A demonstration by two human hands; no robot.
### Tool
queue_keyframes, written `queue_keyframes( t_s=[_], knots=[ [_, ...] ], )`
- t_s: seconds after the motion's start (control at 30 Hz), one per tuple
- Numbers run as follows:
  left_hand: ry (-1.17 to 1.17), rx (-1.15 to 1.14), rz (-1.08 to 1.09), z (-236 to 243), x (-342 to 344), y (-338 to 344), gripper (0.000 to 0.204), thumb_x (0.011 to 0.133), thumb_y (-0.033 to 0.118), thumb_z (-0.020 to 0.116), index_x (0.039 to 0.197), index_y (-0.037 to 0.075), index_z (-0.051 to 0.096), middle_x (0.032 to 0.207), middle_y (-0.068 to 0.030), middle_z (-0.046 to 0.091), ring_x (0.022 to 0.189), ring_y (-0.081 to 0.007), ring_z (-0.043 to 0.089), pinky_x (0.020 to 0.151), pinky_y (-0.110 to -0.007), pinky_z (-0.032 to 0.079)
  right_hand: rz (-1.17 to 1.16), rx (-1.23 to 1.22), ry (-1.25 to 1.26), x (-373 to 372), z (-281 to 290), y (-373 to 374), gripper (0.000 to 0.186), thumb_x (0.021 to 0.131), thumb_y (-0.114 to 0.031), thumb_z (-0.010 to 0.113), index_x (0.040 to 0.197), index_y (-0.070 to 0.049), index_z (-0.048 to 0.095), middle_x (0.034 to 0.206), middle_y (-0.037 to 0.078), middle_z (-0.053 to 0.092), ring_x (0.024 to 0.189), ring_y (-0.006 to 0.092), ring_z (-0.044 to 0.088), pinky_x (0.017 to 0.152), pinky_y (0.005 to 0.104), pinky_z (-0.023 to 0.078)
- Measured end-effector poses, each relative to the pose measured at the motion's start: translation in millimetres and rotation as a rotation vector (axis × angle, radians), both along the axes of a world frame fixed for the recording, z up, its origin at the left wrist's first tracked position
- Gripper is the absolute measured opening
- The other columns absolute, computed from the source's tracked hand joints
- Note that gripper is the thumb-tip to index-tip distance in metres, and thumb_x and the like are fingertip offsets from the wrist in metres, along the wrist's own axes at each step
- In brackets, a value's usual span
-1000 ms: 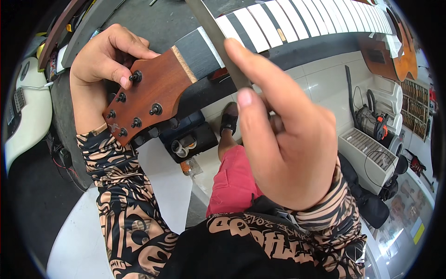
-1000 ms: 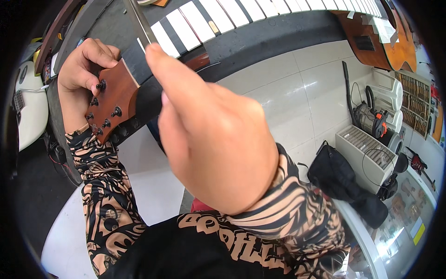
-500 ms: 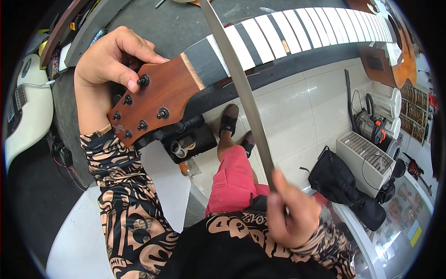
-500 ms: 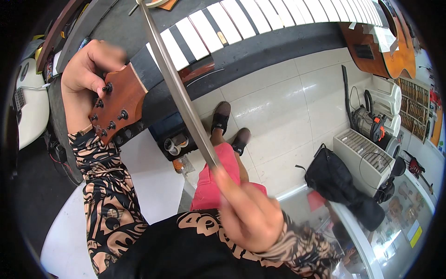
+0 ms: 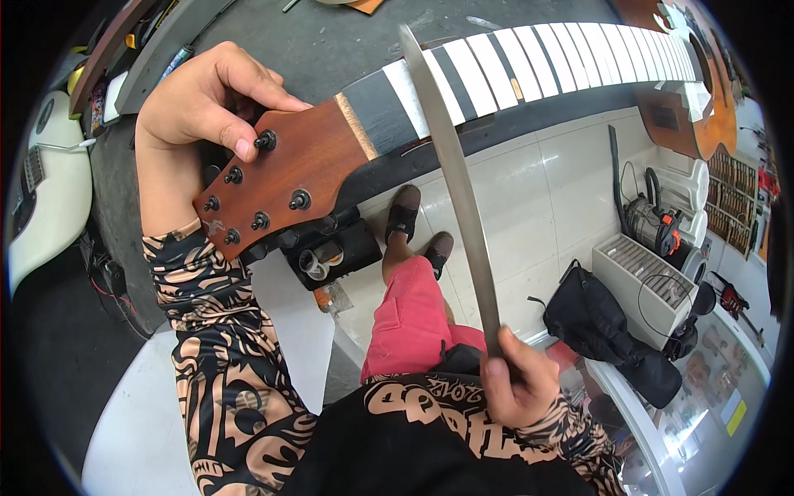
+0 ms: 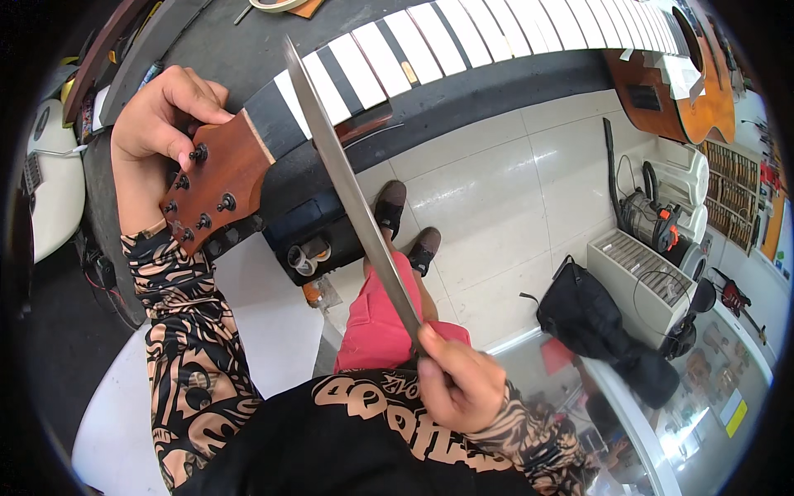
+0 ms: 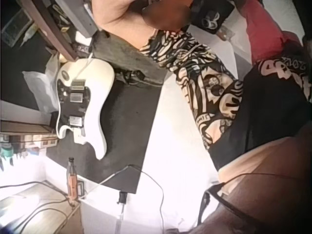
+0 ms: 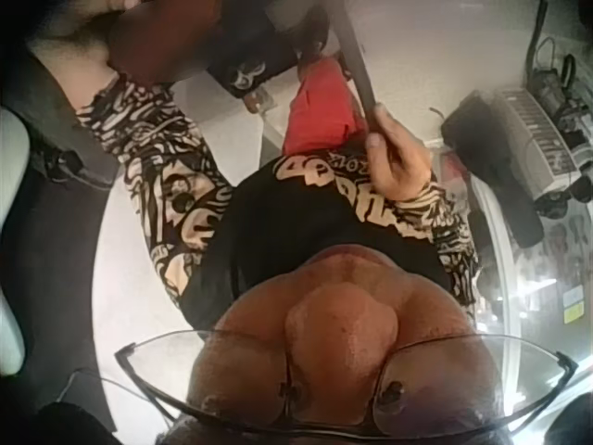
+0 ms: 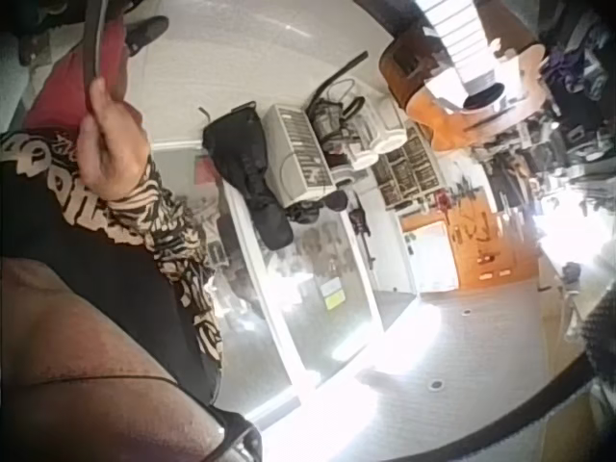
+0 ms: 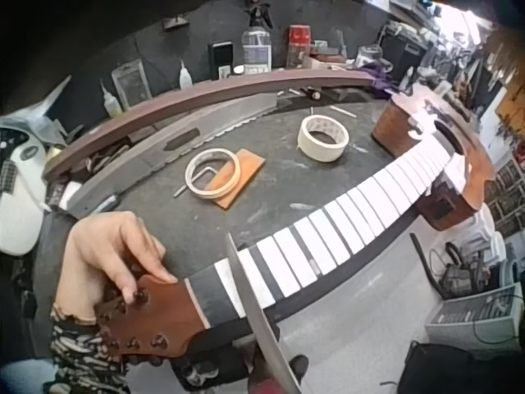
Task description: The person uses a file to smooth the surface of a guitar neck. They hold the headstock with one hand while moving the file back and forth along the fretboard.
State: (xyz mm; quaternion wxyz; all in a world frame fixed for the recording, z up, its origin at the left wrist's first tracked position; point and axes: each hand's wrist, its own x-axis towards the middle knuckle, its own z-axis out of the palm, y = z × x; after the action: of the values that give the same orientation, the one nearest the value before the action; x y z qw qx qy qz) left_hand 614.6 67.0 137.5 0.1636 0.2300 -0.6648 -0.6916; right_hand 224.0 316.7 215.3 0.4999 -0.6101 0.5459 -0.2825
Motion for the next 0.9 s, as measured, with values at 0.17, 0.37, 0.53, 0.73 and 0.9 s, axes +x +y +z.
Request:
queue_keyframes(
  t_s=[0.17,0.37,0.53,0.73,0.9],
  knots=[
    [0.003,-0.007,0.002,1,1,1,0.065,0.058,0.028,0.093,0.11,-0.004,0.071,0.074,-0.0049,0.066,0.065,-0.0085,0.056,0.055,-0.024,0.04,0.035,-0.002,-0.029,-3,9,-9,0.045,0.085,0.01,0.055,0.13,0.006,0.055,0.075,0.013,0.067,0.059,0.0119,0.062,0.054,0.0228,0.046],
    [0.02,0.046,-0.007,4,-1,-1,0.064,0.059,0.026,0.092,0.111,-0.005,0.071,0.078,-0.0077,0.069,0.068,-0.0105,0.059,0.059,-0.025,0.043,0.074,-0.066,0.004,72,14,-133,0.044,0.095,0.0,0.052,0.139,0.003,0.05,0.065,-0.003,0.055,0.059,0.001,0.048,0.055,0.0182,0.039],
    [0.089,0.061,-0.019,-2,3,-1,0.062,0.06,0.023,0.092,0.112,-0.005,0.07,0.087,-0.0116,0.072,0.075,-0.0128,0.063,0.064,-0.026,0.047,0.064,-0.063,0.003,71,13,-124,0.044,0.094,0.002,0.053,0.138,0.003,0.051,0.078,0.003,0.059,0.064,0.0056,0.055,0.058,0.0199,0.042],
    [0.014,0.096,-0.007,4,0,-1,0.063,0.06,0.021,0.093,0.112,-0.005,0.07,0.091,-0.013,0.072,0.079,-0.0138,0.065,0.067,-0.026,0.048,0.063,-0.09,0.12,8,16,-12,0.047,0.08,0.013,0.059,0.126,0.006,0.059,0.072,0.013,0.063,0.052,0.0139,0.058,0.051,0.0239,0.045],
    [0.081,0.097,-0.006,-1,5,1,0.062,0.061,0.022,0.092,0.112,-0.005,0.07,0.092,-0.0134,0.072,0.08,-0.0146,0.066,0.069,-0.026,0.049,0.103,-0.236,0.224,28,17,-40,0.05,0.077,0.014,0.06,0.126,0.005,0.059,0.082,0.015,0.068,0.052,0.0187,0.058,0.051,0.0271,0.048]
  ],
)
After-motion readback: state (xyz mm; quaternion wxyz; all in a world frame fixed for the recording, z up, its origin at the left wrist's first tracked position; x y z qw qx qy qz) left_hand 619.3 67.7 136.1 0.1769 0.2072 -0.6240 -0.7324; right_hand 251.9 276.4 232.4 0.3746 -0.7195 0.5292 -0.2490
